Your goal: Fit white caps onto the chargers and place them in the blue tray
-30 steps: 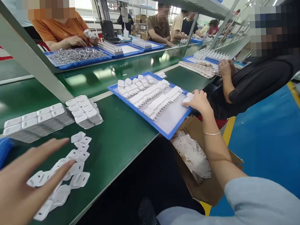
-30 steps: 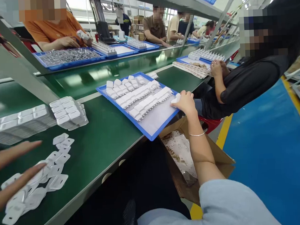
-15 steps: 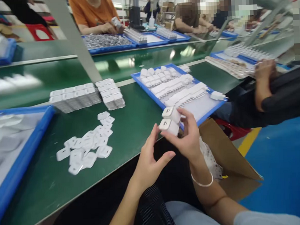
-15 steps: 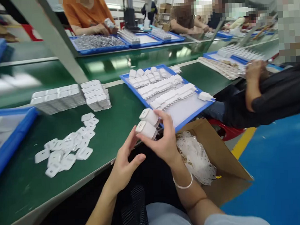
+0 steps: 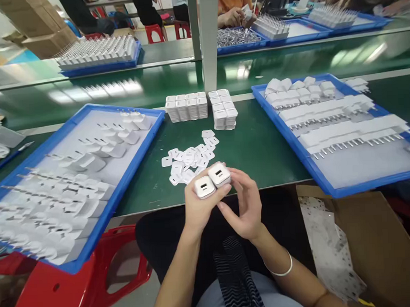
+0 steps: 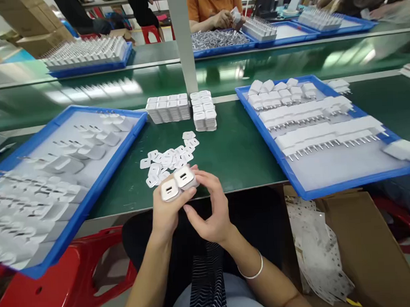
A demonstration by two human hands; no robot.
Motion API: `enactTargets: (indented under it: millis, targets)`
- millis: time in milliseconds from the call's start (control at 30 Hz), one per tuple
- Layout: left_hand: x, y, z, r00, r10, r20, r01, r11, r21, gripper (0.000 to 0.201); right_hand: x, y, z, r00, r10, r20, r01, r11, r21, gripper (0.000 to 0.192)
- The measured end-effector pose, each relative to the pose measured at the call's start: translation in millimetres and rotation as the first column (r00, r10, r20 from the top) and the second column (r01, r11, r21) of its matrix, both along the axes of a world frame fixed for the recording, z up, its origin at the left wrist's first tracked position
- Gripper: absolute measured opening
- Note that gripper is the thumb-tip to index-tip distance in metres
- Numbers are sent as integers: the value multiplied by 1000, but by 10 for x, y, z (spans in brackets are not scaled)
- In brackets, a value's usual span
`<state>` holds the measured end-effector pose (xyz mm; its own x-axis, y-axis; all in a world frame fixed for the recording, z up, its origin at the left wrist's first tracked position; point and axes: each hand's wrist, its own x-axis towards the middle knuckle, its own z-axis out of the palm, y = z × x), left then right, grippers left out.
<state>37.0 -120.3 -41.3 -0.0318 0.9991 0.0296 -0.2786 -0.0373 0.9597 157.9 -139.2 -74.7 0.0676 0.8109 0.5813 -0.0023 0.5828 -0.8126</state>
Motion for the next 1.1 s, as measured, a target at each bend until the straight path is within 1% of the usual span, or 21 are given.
enactTargets:
  millis: [33, 67, 100, 133, 167, 200, 233, 267, 333, 400, 467, 533, 667, 767, 933, 1100]
  targets:
    - [-108, -36, 4, 998, 44, -38, -43, 999, 14, 54, -18, -4, 22, 999, 49, 22, -49, 999, -12, 63]
    - [-219, -82, 9, 993, 93, -79, -91, 995, 29, 49, -25, 10, 53, 993, 105, 51, -103, 994, -34, 54]
    - [-328, -137, 14, 985, 132, -111, -129, 991, 41, 48, -24, 48, 91, 983, 160, 87, -154, 985, -72, 42]
    - [-430, -197, 18, 979, 159, -127, -155, 987, 45, 52, -20, 110, 135, 970, 205, 131, -188, 974, -126, 29]
    - [-522, -262, 19, 976, 174, -129, -170, 984, 43, 59, -20, 197, 184, 956, 229, 183, -194, 962, -191, 18]
    - [-599, -327, 16, 976, 180, -119, -177, 984, 38, 66, -30, 305, 234, 942, 222, 252, -157, 954, -254, 10]
    - [-659, -389, 9, 978, 183, -105, -180, 983, 34, 72, -53, 428, 283, 922, 188, 338, -82, 950, -303, 8]
    - [-703, -446, -3, 979, 182, -95, -180, 983, 32, 76, -91, 560, 331, 891, 141, 431, 10, 944, -331, 9]
    - [-747, -536, -37, 979, 178, -99, -175, 984, 30, 74, -209, 818, 414, 786, 84, 612, 161, 928, -335, 19]
    - [-752, -590, -78, 979, 165, -116, -164, 986, 16, 71, -348, 1024, 472, 652, 105, 751, 233, 915, -330, 34]
    - [-745, -611, -113, 980, 153, -128, -155, 988, -6, 72, -459, 1156, 495, 538, 163, 827, 246, 908, -340, 43]
    - [-741, -607, -133, 982, 139, -129, -143, 989, -21, 74, -514, 1221, 486, 485, 210, 849, 226, 908, -354, 39]
    - [-755, -553, -140, 987, 108, -120, -114, 992, -46, 71, -499, 1244, 445, 477, 247, 844, 199, 905, -377, 23]
    - [-764, -505, -140, 988, 98, -123, -105, 993, -57, 70, -487, 1245, 454, 470, 262, 843, 186, 904, -385, 18]
    - [-757, -476, -155, 989, 106, -103, -112, 992, -57, 67, -482, 1234, 531, 457, 325, 828, 124, 899, -421, 24]
    - [-749, -498, -169, 989, 113, -91, -119, 991, -59, 62, -449, 1267, 594, 408, 398, 822, 113, 871, -478, 40]
